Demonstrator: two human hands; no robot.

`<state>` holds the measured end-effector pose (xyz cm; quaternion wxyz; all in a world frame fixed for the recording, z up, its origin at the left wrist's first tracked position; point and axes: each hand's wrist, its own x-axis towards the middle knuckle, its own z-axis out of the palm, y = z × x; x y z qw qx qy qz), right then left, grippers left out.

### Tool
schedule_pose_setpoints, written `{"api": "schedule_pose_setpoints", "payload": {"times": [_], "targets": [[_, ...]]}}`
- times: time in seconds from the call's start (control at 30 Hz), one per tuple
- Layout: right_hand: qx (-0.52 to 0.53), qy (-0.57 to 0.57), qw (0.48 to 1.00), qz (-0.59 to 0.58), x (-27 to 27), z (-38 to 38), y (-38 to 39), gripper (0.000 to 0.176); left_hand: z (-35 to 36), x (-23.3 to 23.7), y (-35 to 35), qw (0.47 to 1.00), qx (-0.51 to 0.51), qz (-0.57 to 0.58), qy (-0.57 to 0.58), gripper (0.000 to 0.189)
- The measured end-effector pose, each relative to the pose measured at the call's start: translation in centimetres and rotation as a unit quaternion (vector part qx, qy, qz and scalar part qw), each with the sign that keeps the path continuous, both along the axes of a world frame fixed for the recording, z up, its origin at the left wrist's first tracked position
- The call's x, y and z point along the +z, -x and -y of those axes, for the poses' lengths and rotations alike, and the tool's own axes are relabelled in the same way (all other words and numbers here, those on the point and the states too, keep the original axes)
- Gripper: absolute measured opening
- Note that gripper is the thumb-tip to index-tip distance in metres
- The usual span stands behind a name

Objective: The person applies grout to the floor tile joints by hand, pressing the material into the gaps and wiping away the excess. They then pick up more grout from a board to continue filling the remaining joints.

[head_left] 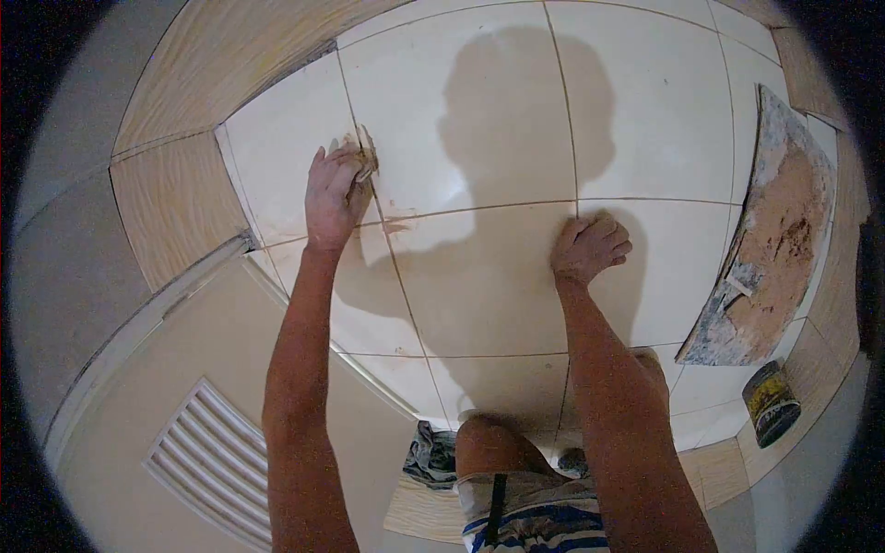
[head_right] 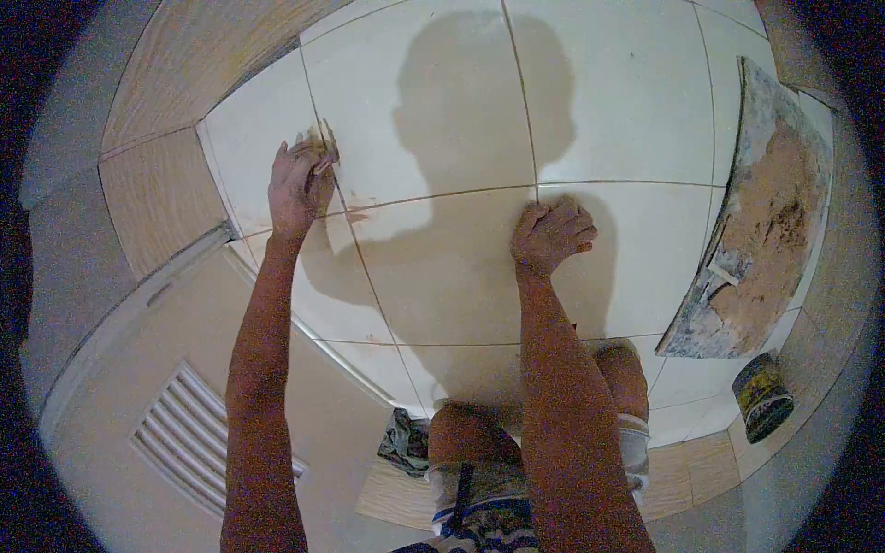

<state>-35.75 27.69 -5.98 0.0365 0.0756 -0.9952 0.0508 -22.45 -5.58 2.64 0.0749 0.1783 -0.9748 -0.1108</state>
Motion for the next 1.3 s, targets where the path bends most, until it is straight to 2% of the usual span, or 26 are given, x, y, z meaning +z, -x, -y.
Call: {"api": "schedule_pose_setpoints", "payload": {"times": [0.07, 0.13, 0.2, 0.37, 0.47, 0.6, 0.67, 0.73, 0.8, 0.87, 0.93, 1.07, 1.13, 1.27, 1.3], "targets": [[0.001, -0.014, 1.000, -0.017, 0.0, -0.1, 0.0, 0.042, 0.5, 0.5, 0.6, 0.998, -0.054, -0.033, -0.018, 0.032], [-0.014, 0.025, 0.998, 0.050, 0.4, 0.0, 0.1, 0.043, 2.3, -0.4, 1.0, 0.995, -0.097, -0.031, -0.004, 0.032], [-0.012, 0.016, 0.999, 0.035, 0.3, 0.1, 0.2, 0.043, 3.5, -0.5, 1.7, 0.986, -0.159, -0.031, 0.023, 0.034], [0.009, 0.003, 1.000, 0.016, 0.1, -0.1, 0.2, 0.044, 2.0, -1.3, -0.8, 0.983, -0.181, 0.039, 0.020, 0.039], [-0.013, 0.025, 0.999, 0.037, 0.1, 0.1, 0.3, 0.045, 0.4, -2.3, -5.0, 0.988, -0.133, 0.079, 0.019, 0.045], [0.013, 0.022, 1.000, 0.015, -0.1, -0.2, 0.3, 0.044, 2.1, -0.7, -6.6, 0.972, -0.198, 0.119, -0.031, 0.053], [0.020, 0.017, 1.000, 0.005, -0.3, -0.5, -0.3, 0.043, 3.7, -0.2, -4.9, 0.979, -0.177, 0.097, 0.016, 0.050], [0.006, 0.038, 0.999, -0.003, -0.2, -0.3, 0.0, 0.042, 4.2, 1.2, -0.9, 0.980, -0.141, 0.109, 0.083, 0.057], [0.006, 0.043, 0.999, 0.004, 0.0, -0.2, 0.1, 0.042, 4.5, 0.3, 0.7, 0.979, -0.167, 0.097, 0.066, 0.054], [0.006, 0.052, 0.999, 0.012, 0.0, -0.2, -0.1, 0.042, 3.3, -2.2, 0.1, 0.990, -0.118, 0.068, 0.046, 0.046], [0.018, 0.048, 0.998, -0.019, 0.0, -0.2, 0.0, 0.041, 0.0, -1.8, -1.8, 0.992, -0.082, 0.078, 0.058, 0.048], [0.012, 0.036, 0.999, 0.030, 0.4, 0.1, 0.1, 0.043, -1.3, 0.1, -5.8, 0.983, -0.139, 0.119, -0.013, 0.046], [-0.006, 0.011, 1.000, 0.021, 0.2, 0.1, 0.1, 0.043, -0.5, 1.3, -4.5, 0.975, -0.164, 0.144, -0.033, 0.044], [0.017, 0.016, 1.000, -0.009, 0.0, -0.3, 0.3, 0.043, 2.2, 2.1, 2.9, 0.994, -0.024, 0.103, -0.001, 0.032], [0.009, 0.038, 0.999, 0.008, 0.6, -0.1, 0.3, 0.042, 3.3, 0.8, 3.6, 0.994, -0.010, 0.102, 0.032, 0.034]]}}
